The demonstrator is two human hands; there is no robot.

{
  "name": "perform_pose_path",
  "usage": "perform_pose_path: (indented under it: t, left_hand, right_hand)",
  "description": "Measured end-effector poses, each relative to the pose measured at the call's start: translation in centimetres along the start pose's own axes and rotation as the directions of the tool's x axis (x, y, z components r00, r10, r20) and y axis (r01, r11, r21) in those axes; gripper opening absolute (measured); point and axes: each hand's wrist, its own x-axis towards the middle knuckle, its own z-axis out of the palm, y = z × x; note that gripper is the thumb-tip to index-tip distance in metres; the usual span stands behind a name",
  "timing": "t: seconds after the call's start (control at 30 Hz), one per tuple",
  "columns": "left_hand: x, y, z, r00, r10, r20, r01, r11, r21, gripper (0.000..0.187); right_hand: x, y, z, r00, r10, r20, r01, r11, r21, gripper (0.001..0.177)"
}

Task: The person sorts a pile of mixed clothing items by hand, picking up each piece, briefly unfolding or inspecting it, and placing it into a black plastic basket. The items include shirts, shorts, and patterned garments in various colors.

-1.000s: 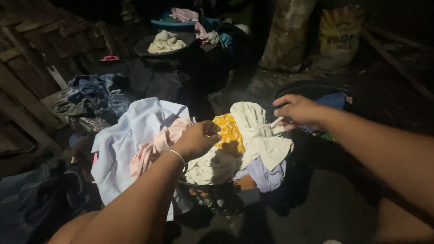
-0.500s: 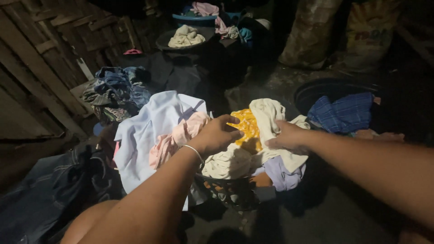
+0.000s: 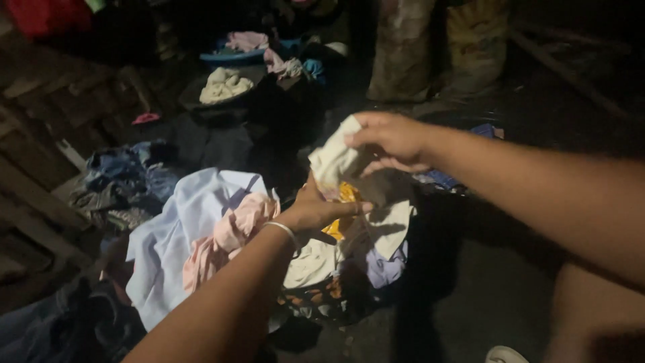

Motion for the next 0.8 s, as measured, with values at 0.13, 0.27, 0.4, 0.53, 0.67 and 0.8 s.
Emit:
perform_pose_path:
  t: [0.13, 0.27, 0.4, 0.53, 0.67, 0.8]
  left_hand:
    - [2.9, 0.0, 1.5, 0.994, -0.003, 0.109, 0.022, 0.984, -0.177, 0.114]
    - [4.3, -1.8, 2.4, 0.996, 0.017, 0.091, -0.006, 0.993, -0.114, 0.104]
    - [6.3, -2.9, 3.8, 0.994, -0.059, 0.092, 0.054, 0.997, 0.056, 0.091]
    - [7.8, -5.2, 6.6, 0.978, -0.026, 0.209, 0.004, 0.995, 0.103, 0.076]
    - [7.6, -7.5, 7.8, 0.982, 0.013, 0.189, -0.07, 0.953, 0.295, 0.067]
    - [8.0, -9.0, 6.1, 0.987, 0.059, 0.152, -0.078, 0.989, 0.123, 0.035]
  right_hand:
    - [-1.7, -2.5, -1.4, 0.992, -0.091, -0.082, 0.095, 0.994, 0.051, 0.024]
    - [-2.4, -2.6, -2.4, 0.978, -0.127, -0.163, 0.141, 0.987, 0.079, 0.025]
    - [-1.7, -1.1, -4.7, 0.974, -0.171, -0.149, 0.168, 0.985, -0.029, 0.026]
    - [-0.8, 1.8, -7.2, 0.975, -0.166, -0.147, 0.117, 0.947, -0.298, 0.026]
    - [-1.5, 3.4, -9.0, 0.971, -0.104, -0.217, -0.069, 0.742, -0.666, 0.024]
    - [-1.3, 3.8, -9.5, 0.966, -0.097, -0.241, -0.154, 0.531, -0.833, 0.024]
